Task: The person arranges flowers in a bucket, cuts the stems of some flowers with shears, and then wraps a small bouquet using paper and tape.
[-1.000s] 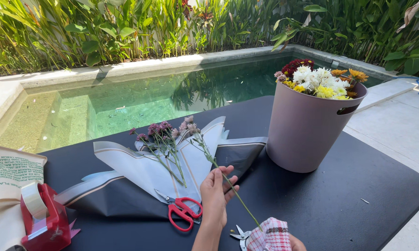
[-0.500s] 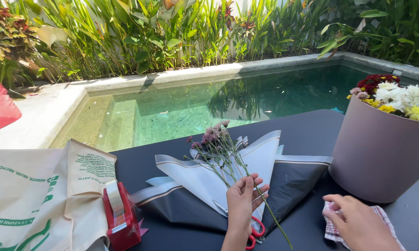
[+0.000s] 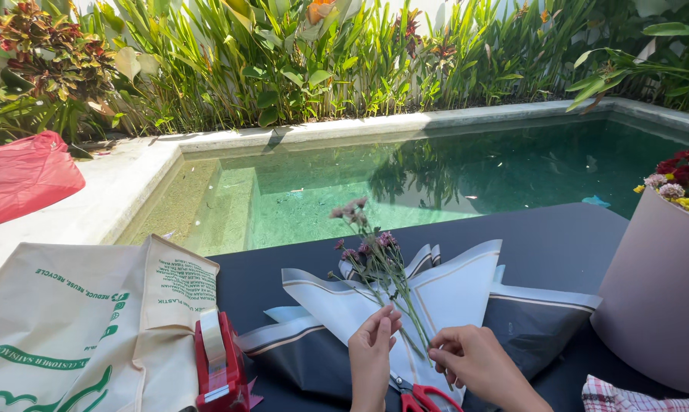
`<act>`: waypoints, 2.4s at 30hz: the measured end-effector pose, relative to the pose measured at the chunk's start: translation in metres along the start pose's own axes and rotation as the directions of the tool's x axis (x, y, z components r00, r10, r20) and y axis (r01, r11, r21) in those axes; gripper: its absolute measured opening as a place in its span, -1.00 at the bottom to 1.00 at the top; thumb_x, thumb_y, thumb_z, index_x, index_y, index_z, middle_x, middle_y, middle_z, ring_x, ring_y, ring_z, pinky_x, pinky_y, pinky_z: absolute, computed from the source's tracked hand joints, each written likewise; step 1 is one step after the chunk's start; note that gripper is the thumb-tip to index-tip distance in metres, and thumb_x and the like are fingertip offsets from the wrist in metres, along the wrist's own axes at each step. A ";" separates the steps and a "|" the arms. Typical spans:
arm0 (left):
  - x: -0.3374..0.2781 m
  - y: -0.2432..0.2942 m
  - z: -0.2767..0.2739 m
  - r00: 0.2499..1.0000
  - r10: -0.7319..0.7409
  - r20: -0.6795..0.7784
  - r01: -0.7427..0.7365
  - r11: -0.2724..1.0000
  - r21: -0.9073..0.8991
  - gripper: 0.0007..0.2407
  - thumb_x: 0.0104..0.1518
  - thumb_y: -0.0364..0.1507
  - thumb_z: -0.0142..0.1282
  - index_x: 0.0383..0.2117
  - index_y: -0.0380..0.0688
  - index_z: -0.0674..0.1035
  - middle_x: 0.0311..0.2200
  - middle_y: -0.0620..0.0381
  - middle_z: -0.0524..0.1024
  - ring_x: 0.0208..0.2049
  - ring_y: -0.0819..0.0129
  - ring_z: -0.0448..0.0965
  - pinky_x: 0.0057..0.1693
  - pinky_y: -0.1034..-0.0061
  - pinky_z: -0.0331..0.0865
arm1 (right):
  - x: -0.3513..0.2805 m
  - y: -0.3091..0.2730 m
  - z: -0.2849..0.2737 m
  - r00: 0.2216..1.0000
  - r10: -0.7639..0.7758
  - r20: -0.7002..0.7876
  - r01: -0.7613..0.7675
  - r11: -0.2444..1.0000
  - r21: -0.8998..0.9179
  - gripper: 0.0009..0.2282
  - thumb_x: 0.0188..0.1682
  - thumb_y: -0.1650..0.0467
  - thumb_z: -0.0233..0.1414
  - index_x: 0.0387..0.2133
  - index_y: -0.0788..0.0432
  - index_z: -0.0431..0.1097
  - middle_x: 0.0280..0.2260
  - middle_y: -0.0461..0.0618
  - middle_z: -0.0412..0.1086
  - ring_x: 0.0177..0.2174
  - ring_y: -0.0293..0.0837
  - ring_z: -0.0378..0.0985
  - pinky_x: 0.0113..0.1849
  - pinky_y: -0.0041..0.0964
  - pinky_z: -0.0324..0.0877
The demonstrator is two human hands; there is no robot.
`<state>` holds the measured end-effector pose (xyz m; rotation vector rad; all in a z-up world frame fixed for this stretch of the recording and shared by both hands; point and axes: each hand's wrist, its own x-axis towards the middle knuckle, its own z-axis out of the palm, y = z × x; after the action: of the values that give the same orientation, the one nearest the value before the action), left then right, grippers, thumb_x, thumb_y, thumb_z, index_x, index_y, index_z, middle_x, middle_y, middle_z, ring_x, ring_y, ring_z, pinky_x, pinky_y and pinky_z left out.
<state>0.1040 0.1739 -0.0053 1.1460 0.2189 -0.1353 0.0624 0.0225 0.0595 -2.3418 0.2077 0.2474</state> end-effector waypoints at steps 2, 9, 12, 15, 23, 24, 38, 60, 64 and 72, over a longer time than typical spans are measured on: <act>0.015 -0.021 0.002 0.999 0.026 -0.027 -0.024 0.996 0.082 -0.70 0.24 -0.42 0.01 0.06 -0.09 0.67 -0.10 0.11 0.74 -0.04 0.43 0.71 0.12 0.54 0.47 | 0.018 0.002 -0.009 0.999 0.029 -0.046 -0.028 0.999 0.037 -0.88 -0.01 0.40 0.14 -0.48 0.11 0.61 -0.64 -0.14 0.58 -0.67 -0.33 0.48 -0.55 -0.47 0.47; 0.118 -0.170 0.019 0.846 0.485 0.220 -0.483 0.524 0.702 -0.68 0.11 -0.45 0.01 -0.01 0.12 0.65 0.03 0.26 0.55 0.11 0.29 0.47 0.23 0.38 0.31 | 0.097 0.047 0.002 0.984 0.023 -0.176 -0.027 0.999 -0.021 -0.87 0.02 0.33 0.12 -0.44 0.07 0.60 -0.58 -0.16 0.59 -0.62 -0.28 0.56 -0.36 -0.38 0.49; 0.158 -0.237 0.017 0.626 0.705 0.334 -0.596 0.156 0.788 -0.62 -0.08 -0.42 0.13 -0.04 0.07 0.64 0.02 0.13 0.48 0.07 0.12 0.43 0.12 0.23 0.32 | 0.143 0.095 0.029 0.983 0.031 -0.182 -0.065 0.981 -0.181 -0.85 -0.02 0.23 0.10 -0.42 -0.09 0.62 -0.48 -0.23 0.60 -0.42 -0.21 0.59 -0.21 -0.30 0.43; 0.156 -0.247 0.013 0.658 0.675 0.334 -0.500 0.060 0.864 -0.54 -0.16 -0.39 0.24 0.00 0.10 0.58 0.05 0.23 0.41 0.02 0.21 0.46 0.06 0.28 0.37 | 0.158 0.113 0.039 0.984 0.093 -0.154 -0.129 0.962 -0.241 -0.83 -0.03 0.18 0.10 -0.42 -0.10 0.62 -0.39 -0.17 0.58 -0.26 -0.10 0.58 -0.16 -0.18 0.42; 0.147 -0.207 -0.002 0.910 0.321 0.264 -0.370 0.338 0.865 -0.55 0.02 -0.50 0.07 0.10 0.21 0.53 0.18 0.49 0.39 0.21 0.54 0.34 0.25 0.55 0.28 | 0.151 0.098 0.035 0.981 0.164 -0.104 -0.184 0.957 -0.225 -0.73 -0.05 0.17 0.17 -0.08 -0.20 0.51 -0.38 -0.21 0.62 -0.22 -0.21 0.63 -0.11 -0.27 0.48; 0.141 -0.195 -0.003 0.915 0.273 0.296 -0.382 0.356 0.853 -0.58 0.06 -0.50 0.09 0.12 0.13 0.52 0.18 0.41 0.40 0.22 0.48 0.33 0.29 0.52 0.23 | 0.145 0.095 0.034 0.983 0.149 -0.111 -0.170 0.961 -0.218 -0.81 -0.06 0.18 0.16 -0.19 -0.20 0.53 -0.37 -0.18 0.61 -0.23 -0.18 0.62 -0.14 -0.26 0.48; 0.103 -0.146 -0.001 0.907 0.208 0.367 -0.422 0.438 0.794 -0.57 0.05 -0.58 0.16 0.12 0.00 0.52 0.17 0.25 0.45 0.23 0.36 0.36 0.33 0.44 0.19 | 0.127 0.089 0.037 0.988 0.047 -0.148 -0.070 0.986 -0.152 -0.80 -0.03 0.27 0.04 -0.22 -0.13 0.61 -0.35 -0.07 0.60 -0.32 -0.16 0.65 -0.26 -0.25 0.47; -0.024 -0.009 -0.061 0.844 0.501 -0.189 -0.189 0.609 0.771 -0.74 0.19 -0.47 -0.04 -0.14 0.20 0.69 -0.10 0.44 0.66 0.04 0.50 0.53 0.19 0.46 0.33 | 0.046 -0.033 0.075 0.980 -0.167 0.106 0.184 0.968 -0.172 -0.78 0.04 0.33 -0.02 -0.19 -0.12 0.61 -0.60 -0.21 0.58 -0.51 -0.32 0.56 -0.27 -0.43 0.43; -0.053 0.015 -0.113 0.667 0.573 -0.476 -0.011 0.646 0.763 -0.72 0.20 -0.50 0.04 -0.07 0.27 0.65 0.01 0.44 0.59 0.10 0.43 0.46 0.16 0.27 0.36 | 0.038 -0.067 0.133 0.929 -0.338 0.151 0.343 0.939 -0.011 -0.84 -0.06 0.36 0.08 -0.35 -0.08 0.66 -0.61 -0.20 0.59 -0.49 -0.36 0.58 -0.24 -0.50 0.41; -0.073 0.011 -0.189 0.467 0.362 -0.807 -0.225 0.931 0.288 -0.65 0.23 -0.58 -0.22 0.09 0.01 0.51 0.03 0.10 0.53 0.07 0.34 0.55 0.09 0.42 0.56 | 0.015 -0.138 0.222 0.925 -0.318 0.206 0.292 0.945 0.148 -0.74 0.01 0.27 -0.03 -0.17 -0.10 0.63 -0.36 -0.24 0.63 -0.32 -0.36 0.59 -0.24 -0.43 0.36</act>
<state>0.0160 0.3502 -0.0522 1.3014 0.9055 0.7875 0.0816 0.2757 -0.0041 -2.1718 -0.2495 0.3366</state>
